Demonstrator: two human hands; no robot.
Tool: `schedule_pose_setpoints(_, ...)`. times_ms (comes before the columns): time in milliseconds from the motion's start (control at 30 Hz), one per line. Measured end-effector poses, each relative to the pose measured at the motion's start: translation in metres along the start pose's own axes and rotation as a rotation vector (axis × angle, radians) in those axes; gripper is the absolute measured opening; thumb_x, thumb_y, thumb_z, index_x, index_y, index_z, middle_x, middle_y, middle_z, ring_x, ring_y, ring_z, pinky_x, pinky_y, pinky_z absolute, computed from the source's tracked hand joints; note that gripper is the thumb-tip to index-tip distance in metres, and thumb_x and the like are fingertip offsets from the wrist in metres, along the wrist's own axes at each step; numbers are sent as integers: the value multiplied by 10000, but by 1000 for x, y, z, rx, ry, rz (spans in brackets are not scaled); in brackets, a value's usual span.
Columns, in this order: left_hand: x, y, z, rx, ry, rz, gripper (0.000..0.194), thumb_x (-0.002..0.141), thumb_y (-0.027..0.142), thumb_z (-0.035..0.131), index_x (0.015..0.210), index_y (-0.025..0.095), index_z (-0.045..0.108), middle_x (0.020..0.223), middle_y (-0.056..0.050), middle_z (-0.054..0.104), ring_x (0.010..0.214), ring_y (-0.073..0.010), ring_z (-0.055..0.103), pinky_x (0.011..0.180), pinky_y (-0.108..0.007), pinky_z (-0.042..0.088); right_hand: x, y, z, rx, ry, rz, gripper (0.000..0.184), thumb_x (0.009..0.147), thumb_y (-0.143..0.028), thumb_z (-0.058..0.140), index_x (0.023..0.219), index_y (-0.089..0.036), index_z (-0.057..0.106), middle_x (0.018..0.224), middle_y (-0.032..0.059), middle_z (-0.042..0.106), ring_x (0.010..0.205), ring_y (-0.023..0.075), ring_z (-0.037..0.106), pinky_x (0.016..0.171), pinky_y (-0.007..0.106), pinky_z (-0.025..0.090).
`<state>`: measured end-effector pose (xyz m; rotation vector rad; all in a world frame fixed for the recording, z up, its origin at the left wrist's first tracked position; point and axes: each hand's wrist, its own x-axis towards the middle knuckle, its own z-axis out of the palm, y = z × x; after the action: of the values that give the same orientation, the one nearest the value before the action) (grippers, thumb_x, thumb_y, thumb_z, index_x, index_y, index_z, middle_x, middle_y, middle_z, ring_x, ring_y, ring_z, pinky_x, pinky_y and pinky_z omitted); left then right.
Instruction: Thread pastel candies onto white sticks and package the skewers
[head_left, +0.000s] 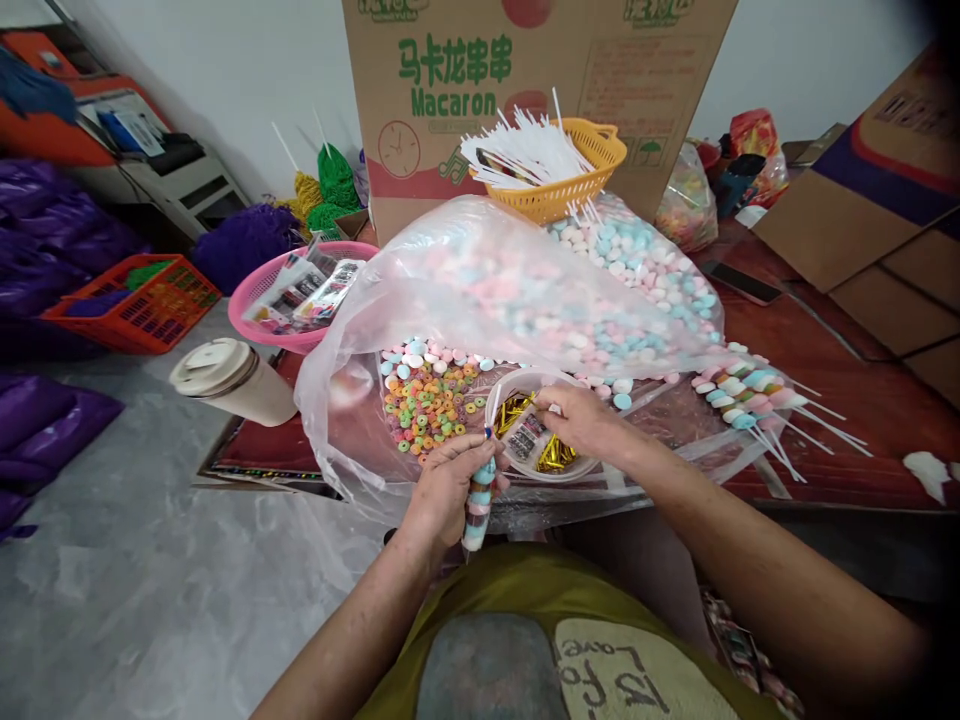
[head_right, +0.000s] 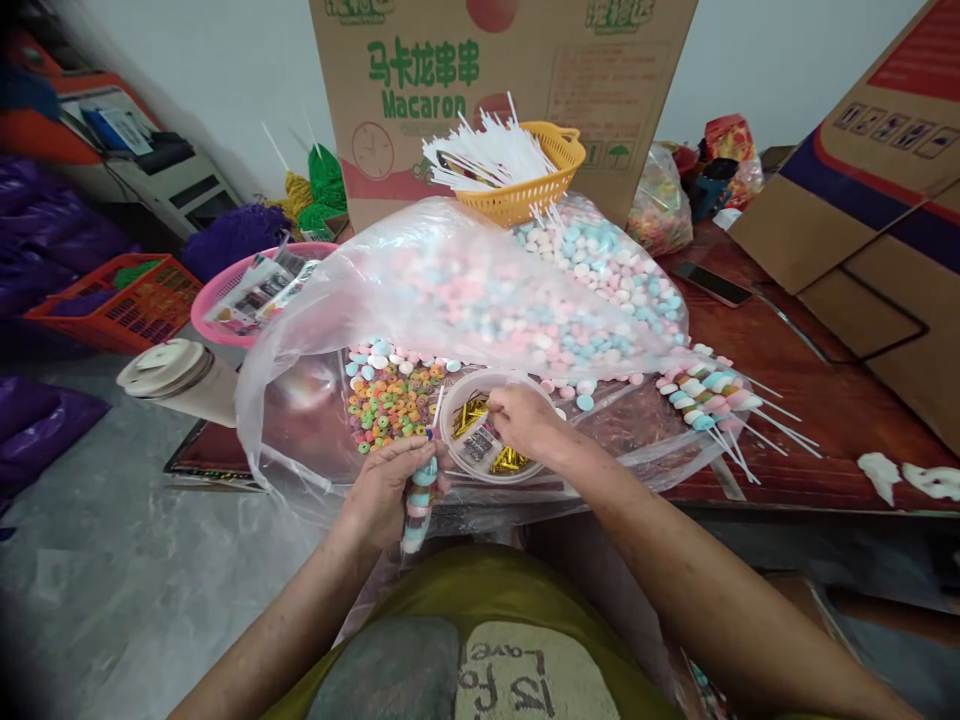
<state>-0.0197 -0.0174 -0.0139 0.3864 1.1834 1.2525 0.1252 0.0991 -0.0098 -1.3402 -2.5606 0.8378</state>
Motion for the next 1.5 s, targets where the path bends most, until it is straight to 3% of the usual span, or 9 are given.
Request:
schedule_pose_setpoints(133, 2, 1, 9, 4, -58, 15, 248, 621, 337, 688, 749, 135, 619, 646, -16, 611, 458, -93, 535, 308, -150, 277, -32, -17, -12, 205, 8, -81, 205, 859, -236, 379, 810, -189, 572, 550, -50, 516, 453, 90, 471, 477, 212, 387)
schedule_pose_setpoints(267, 0, -5, 24, 58, -69, 36, 216, 641, 344, 652, 665, 138, 590, 520, 9, 555, 379, -66, 452, 312, -153, 263, -62, -30, -2, 472, 96, -279, 254, 868, -204, 391, 926, -186, 638, 606, -12, 551, 546, 108, 513, 555, 233, 435)
schedule_pose_setpoints(467, -7, -20, 37, 114, -95, -1, 171, 651, 313, 597, 625, 157, 535, 452, 47, 470, 366, -63, 400, 330, -158, 271, -70, -26, 10, 357, 158, -251, 404, 867, -186, 379, 1243, -186, 526, 734, 55, 646, 623, 155, 581, 593, 270, 468)
schedule_pose_setpoints(700, -12, -29, 23, 64, -316, 10, 269, 714, 395, 640, 716, 137, 566, 593, 20, 524, 493, -67, 448, 487, -191, 377, -75, -26, 8, 162, 202, -174, 491, 865, -204, 362, 1349, -119, 352, 717, 63, 666, 592, 186, 588, 560, 276, 435)
schedule_pose_setpoints(800, -10, -30, 24, 85, -264, 26, 334, 745, 477, 612, 709, 149, 566, 569, 31, 486, 470, -63, 407, 461, -187, 354, -74, -24, 14, 116, 233, -205, 487, 876, -201, 336, 1357, -127, 323, 791, 84, 678, 649, 201, 617, 587, 290, 445)
schedule_pose_setpoints(1000, -10, -22, 29, 255, -165, 267, 277, 769, 441, 609, 842, 182, 675, 789, -27, 603, 590, -93, 476, 495, -200, 380, -78, -27, 21, 290, 567, -220, 496, 885, -221, 418, 1352, -118, 285, 655, 22, 629, 632, 178, 621, 641, 278, 483)
schedule_pose_setpoints(1200, -13, -20, 38, 115, -151, 400, 226, 768, 401, 622, 820, 192, 693, 893, -29, 604, 676, -109, 529, 511, -198, 429, -79, -28, 20, 182, 779, -335, 320, 878, -206, 449, 1187, -140, 498, 876, 103, 658, 794, 191, 638, 711, 288, 498)
schedule_pose_setpoints(1400, -10, -10, 36, 37, -245, 137, 299, 694, 399, 699, 625, 123, 605, 520, 28, 499, 391, -46, 408, 352, -167, 331, -74, -17, -6, 222, 410, -495, 178, 868, -154, 460, 820, -158, 631, 727, 50, 636, 682, 142, 606, 615, 231, 479)
schedule_pose_setpoints(1500, -9, 4, 32, -7, -373, -91, 333, 587, 366, 786, 612, 98, 591, 505, -11, 565, 416, -95, 521, 377, -191, 396, -74, -14, -22, 150, 388, -657, 185, 866, -155, 473, 797, -135, 644, 677, 55, 617, 613, 131, 571, 554, 224, 444)
